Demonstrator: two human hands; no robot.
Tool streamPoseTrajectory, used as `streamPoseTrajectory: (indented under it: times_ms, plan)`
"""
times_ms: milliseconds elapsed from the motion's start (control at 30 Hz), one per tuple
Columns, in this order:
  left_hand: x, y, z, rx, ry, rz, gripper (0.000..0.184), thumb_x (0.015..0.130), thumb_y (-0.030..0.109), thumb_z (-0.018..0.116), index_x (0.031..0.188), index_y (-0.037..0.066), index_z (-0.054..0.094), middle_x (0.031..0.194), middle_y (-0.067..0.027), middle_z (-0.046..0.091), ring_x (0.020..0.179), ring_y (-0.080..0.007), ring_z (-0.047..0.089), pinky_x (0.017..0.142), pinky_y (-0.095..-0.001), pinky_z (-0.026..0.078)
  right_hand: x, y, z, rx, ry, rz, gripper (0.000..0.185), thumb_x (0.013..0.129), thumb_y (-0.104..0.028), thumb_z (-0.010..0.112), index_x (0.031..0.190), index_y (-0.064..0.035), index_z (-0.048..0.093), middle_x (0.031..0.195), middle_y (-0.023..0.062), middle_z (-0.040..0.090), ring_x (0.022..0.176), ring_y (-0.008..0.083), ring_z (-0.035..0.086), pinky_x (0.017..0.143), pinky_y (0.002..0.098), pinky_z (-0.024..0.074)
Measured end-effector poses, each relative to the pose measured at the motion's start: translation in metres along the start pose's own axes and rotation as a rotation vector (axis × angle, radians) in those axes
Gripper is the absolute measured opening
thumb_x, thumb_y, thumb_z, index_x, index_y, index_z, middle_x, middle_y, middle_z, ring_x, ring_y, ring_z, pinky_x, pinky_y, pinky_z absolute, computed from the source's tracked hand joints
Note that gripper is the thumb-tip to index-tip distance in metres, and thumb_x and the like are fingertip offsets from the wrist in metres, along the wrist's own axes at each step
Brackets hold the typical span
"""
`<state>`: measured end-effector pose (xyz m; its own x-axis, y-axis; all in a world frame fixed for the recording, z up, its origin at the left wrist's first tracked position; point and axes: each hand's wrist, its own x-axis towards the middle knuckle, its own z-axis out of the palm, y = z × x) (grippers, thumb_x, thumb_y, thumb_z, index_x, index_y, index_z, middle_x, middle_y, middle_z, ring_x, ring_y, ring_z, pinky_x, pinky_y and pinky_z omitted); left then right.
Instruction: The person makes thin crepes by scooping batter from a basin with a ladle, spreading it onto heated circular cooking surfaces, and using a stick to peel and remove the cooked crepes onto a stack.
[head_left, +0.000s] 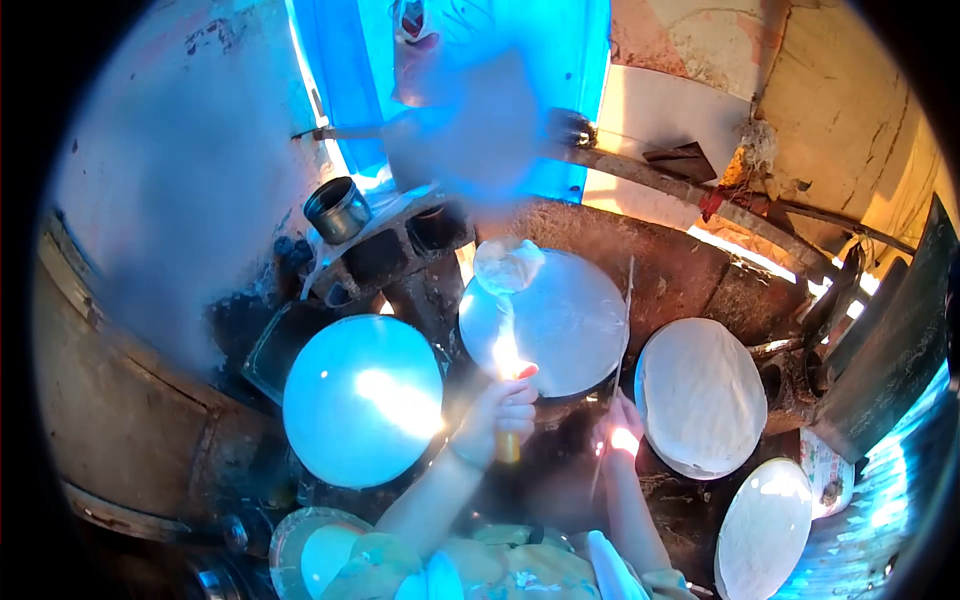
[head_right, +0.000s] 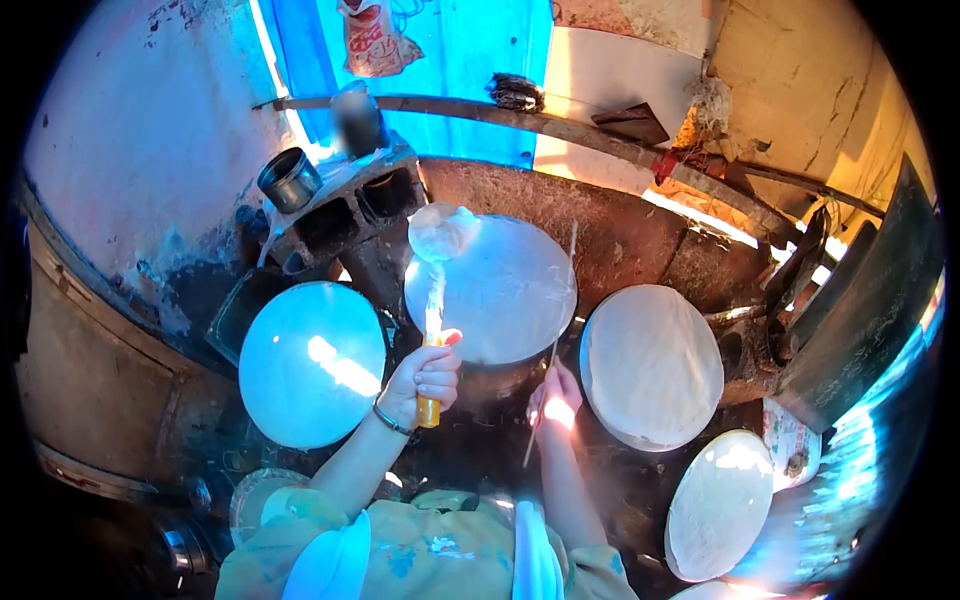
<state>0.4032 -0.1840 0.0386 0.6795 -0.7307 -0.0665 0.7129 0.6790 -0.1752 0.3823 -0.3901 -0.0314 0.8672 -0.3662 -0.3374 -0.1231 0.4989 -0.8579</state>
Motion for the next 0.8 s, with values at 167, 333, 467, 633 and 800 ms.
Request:
streamPoseTrajectory:
  times_ms: [167, 333, 467, 633, 800]
  plan:
    - [-0.035, 0.006, -0.016, -0.047, 0.026, 0.065, 0.018, 0.093, 0.008, 0.037, 0.104, 0.003, 0.050, 0.053, 0.0035, 0.033, 0.038, -0.0023, 0.033, 0.036, -0.0152, 0.033, 0.046, 0.057, 0.004, -0.412, -0.015, -0.042, 0.020, 0.085, -0.018, 0.057, 0.100, -0.0047, 0.059, 0.050, 0.0010, 0.046, 0.031, 0.0089, 0.037, 0.028, 0.0243, 0.0280]
    - [-0.074, 0.019, -0.021, -0.138, 0.128, 0.055, 0.019, 0.094, 0.008, 0.034, 0.103, 0.003, 0.050, 0.052, 0.0035, 0.033, 0.038, -0.0013, 0.034, 0.035, -0.0149, 0.032, 0.014, 0.071, 0.039, -0.318, -0.294, 0.130, 0.027, 0.083, -0.017, 0.060, 0.105, -0.0011, 0.060, 0.057, 0.0022, 0.054, 0.033, 0.0089, 0.041, 0.029, 0.0228, 0.0297]
    - [-0.116, 0.035, -0.017, 0.061, -0.026, 0.063, 0.024, 0.094, 0.015, 0.039, 0.113, 0.003, 0.046, 0.057, 0.0011, 0.035, 0.040, -0.0011, 0.037, 0.036, -0.0135, 0.035, 0.012, 0.034, 0.023, -0.358, -0.270, 0.195, 0.025, 0.085, -0.021, 0.059, 0.103, -0.0045, 0.060, 0.051, -0.0015, 0.046, 0.033, 0.0069, 0.036, 0.029, 0.0237, 0.0277]
    - [-0.145, 0.022, -0.027, 0.074, -0.183, 0.216, 0.034, 0.092, 0.025, 0.045, 0.117, 0.002, 0.043, 0.060, 0.0019, 0.036, 0.041, -0.0001, 0.037, 0.037, -0.0131, 0.035, 0.086, 0.029, -0.003, -0.327, -0.002, 0.013, 0.027, 0.086, -0.021, 0.058, 0.107, -0.0049, 0.057, 0.044, -0.0012, 0.042, 0.029, 0.0082, 0.035, 0.026, 0.0225, 0.0244]
    - [-0.146, 0.015, -0.037, 0.000, -0.145, 0.240, 0.022, 0.094, 0.016, 0.040, 0.112, 0.002, 0.043, 0.056, 0.0023, 0.035, 0.039, -0.0001, 0.035, 0.034, -0.0128, 0.033, 0.057, 0.015, 0.035, -0.557, -0.471, 0.159, 0.030, 0.084, -0.020, 0.059, 0.108, -0.0018, 0.057, 0.044, 0.0016, 0.044, 0.029, 0.0093, 0.036, 0.028, 0.0238, 0.0281]
